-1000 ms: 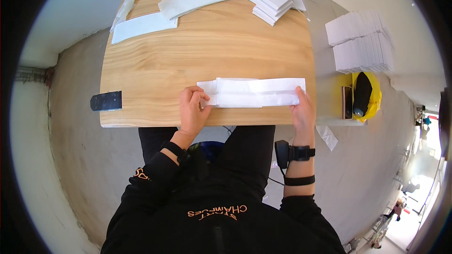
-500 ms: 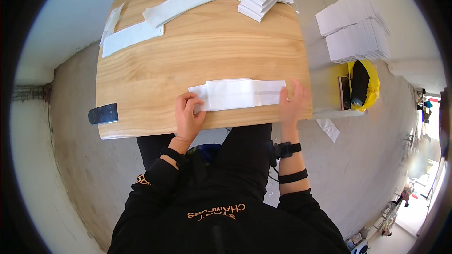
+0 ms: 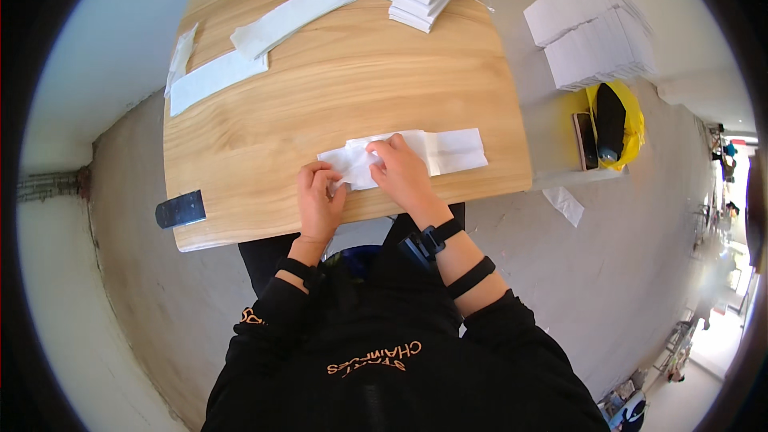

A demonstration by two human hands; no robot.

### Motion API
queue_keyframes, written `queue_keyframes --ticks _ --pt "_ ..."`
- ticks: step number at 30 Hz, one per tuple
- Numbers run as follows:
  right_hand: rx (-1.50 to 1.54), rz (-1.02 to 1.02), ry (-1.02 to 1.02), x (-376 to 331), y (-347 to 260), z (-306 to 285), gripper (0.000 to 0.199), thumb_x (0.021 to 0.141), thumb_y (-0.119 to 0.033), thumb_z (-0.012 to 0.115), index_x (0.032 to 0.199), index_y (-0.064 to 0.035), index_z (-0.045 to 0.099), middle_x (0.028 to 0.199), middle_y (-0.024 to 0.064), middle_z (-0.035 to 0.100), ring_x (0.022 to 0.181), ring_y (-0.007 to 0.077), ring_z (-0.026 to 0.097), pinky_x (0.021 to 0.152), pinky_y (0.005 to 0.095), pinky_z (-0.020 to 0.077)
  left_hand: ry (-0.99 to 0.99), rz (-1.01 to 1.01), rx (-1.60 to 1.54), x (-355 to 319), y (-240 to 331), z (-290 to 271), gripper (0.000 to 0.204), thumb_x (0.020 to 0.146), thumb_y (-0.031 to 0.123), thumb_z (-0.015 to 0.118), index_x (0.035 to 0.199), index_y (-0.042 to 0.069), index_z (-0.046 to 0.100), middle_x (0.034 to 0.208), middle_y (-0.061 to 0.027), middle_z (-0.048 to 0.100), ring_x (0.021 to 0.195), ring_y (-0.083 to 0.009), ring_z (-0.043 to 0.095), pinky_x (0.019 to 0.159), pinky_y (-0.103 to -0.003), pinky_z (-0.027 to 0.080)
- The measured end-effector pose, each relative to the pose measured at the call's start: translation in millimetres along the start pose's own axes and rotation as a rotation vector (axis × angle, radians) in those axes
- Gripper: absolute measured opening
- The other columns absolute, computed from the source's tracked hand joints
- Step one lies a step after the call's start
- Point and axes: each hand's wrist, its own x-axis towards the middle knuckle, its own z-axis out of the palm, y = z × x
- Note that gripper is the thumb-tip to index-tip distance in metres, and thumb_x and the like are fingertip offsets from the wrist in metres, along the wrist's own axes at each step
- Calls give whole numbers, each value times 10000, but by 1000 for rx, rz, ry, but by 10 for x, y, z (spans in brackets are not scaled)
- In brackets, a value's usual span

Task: Folding rectangular white paper or foam sheets into smaller rectangles and stacking them.

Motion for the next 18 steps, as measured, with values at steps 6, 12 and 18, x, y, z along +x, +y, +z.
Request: queue_keyframes --ticks 6,12,18 --pt "-27 3 -21 -37 1 -17 360 762 -194 707 1108 -142 623 927 67 505 815 225 586 688 356 486 134 -91 -220 45 -169 -157 134 794 -3 646 904 33 578 1017 -102 538 863 -194 558 723 -286 477" --pt "-74 4 -82 -42 -102 -70 490 713 -263 768 1170 -168 619 954 69 490 893 241 550 717 364 479 -39 -593 -309 -109 -327 -638 159 889 122 644 951 -8 578 879 -15 586 780 -72 527 715 -248 454" --pt "-88 -39 -15 -45 -82 -25 475 719 -260 767 1161 -161 623 955 71 500 861 234 548 705 352 477 -12 -525 -519 18 36 -694 136 914 123 622 959 4 575 845 11 594 771 -44 514 720 -218 435"
